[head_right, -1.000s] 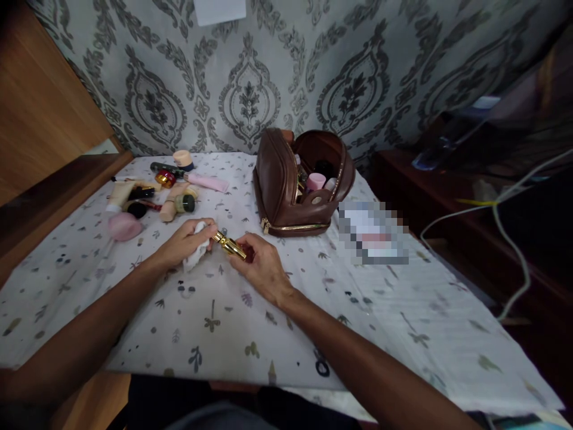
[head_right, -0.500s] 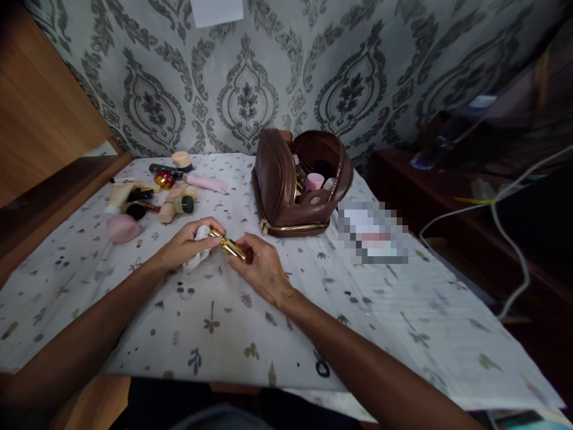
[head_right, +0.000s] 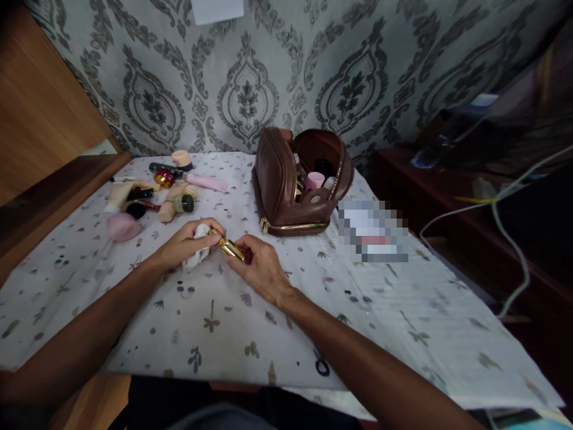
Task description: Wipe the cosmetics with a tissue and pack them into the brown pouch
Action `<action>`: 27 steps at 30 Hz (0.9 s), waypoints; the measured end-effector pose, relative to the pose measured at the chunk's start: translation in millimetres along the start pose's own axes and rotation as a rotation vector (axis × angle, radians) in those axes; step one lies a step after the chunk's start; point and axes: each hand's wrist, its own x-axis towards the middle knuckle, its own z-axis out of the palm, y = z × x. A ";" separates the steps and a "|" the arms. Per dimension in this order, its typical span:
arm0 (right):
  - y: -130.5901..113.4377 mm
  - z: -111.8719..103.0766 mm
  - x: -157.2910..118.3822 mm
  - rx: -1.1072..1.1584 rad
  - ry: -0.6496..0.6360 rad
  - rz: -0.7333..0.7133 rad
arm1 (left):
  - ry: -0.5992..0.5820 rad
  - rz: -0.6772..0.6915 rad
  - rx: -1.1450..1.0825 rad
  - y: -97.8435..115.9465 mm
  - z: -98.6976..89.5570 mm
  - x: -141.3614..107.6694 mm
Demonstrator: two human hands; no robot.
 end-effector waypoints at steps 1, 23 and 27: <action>-0.1 -0.2 0.0 0.013 -0.003 0.005 | -0.009 0.013 -0.018 0.4 -0.7 -0.1; -4.9 -2.4 -0.8 0.093 -0.049 0.049 | -0.004 -0.115 -0.220 -6.0 -1.7 -0.3; -1.8 -3.1 1.8 0.240 -0.115 0.090 | 0.024 -0.033 -0.181 -3.8 -3.8 -1.3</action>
